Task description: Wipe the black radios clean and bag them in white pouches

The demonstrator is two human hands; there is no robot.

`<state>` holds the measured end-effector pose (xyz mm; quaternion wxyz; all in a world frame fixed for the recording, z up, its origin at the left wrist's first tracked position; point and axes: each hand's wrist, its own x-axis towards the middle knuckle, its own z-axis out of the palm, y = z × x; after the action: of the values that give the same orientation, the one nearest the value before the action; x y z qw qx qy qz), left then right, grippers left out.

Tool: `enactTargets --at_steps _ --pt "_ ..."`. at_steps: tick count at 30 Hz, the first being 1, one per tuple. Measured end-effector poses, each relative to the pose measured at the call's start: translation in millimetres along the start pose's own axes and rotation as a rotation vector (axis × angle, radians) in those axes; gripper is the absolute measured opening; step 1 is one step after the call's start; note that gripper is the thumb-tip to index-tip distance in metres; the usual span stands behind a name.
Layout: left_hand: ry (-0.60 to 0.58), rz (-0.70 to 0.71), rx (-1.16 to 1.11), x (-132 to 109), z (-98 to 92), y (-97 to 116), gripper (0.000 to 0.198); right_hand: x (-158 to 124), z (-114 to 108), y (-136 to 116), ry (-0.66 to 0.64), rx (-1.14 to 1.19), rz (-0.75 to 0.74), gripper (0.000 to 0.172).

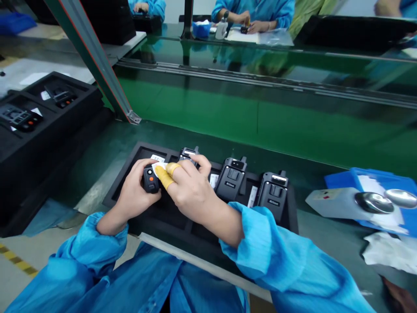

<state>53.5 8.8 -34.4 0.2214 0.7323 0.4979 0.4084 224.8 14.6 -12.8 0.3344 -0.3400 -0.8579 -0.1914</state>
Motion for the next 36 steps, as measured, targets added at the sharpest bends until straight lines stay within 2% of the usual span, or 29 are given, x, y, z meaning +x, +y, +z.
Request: enactTargets --at_steps 3,12,17,21,26,30,36 --pt "-0.009 0.005 -0.019 1.7 -0.4 0.1 0.055 3.9 2.5 0.1 0.009 0.030 0.016 0.028" --pt "0.002 -0.025 -0.026 -0.1 -2.7 -2.7 0.055 3.0 5.5 0.8 -0.074 0.168 -0.042 0.032" --pt "0.004 -0.075 -0.020 -0.4 -5.6 -1.9 0.055 1.5 7.1 11.0 -0.087 0.064 0.050 0.031" --pt "-0.002 -0.064 -0.029 -0.3 -5.7 -2.5 0.055 4.7 8.2 10.2 -0.074 0.048 0.101 0.033" --pt "-0.008 -0.049 -0.039 -0.6 -4.4 -3.9 0.055 9.7 11.0 -0.9 -0.105 0.134 -0.002 0.035" --pt "0.001 -0.053 -0.025 -1.4 -4.1 -3.7 0.055 8.2 9.2 1.3 -0.149 0.239 -0.037 0.036" --pt "0.005 -0.075 -0.006 0.6 -6.2 -1.4 0.054 -7.8 1.4 17.0 -0.119 0.159 0.078 0.039"
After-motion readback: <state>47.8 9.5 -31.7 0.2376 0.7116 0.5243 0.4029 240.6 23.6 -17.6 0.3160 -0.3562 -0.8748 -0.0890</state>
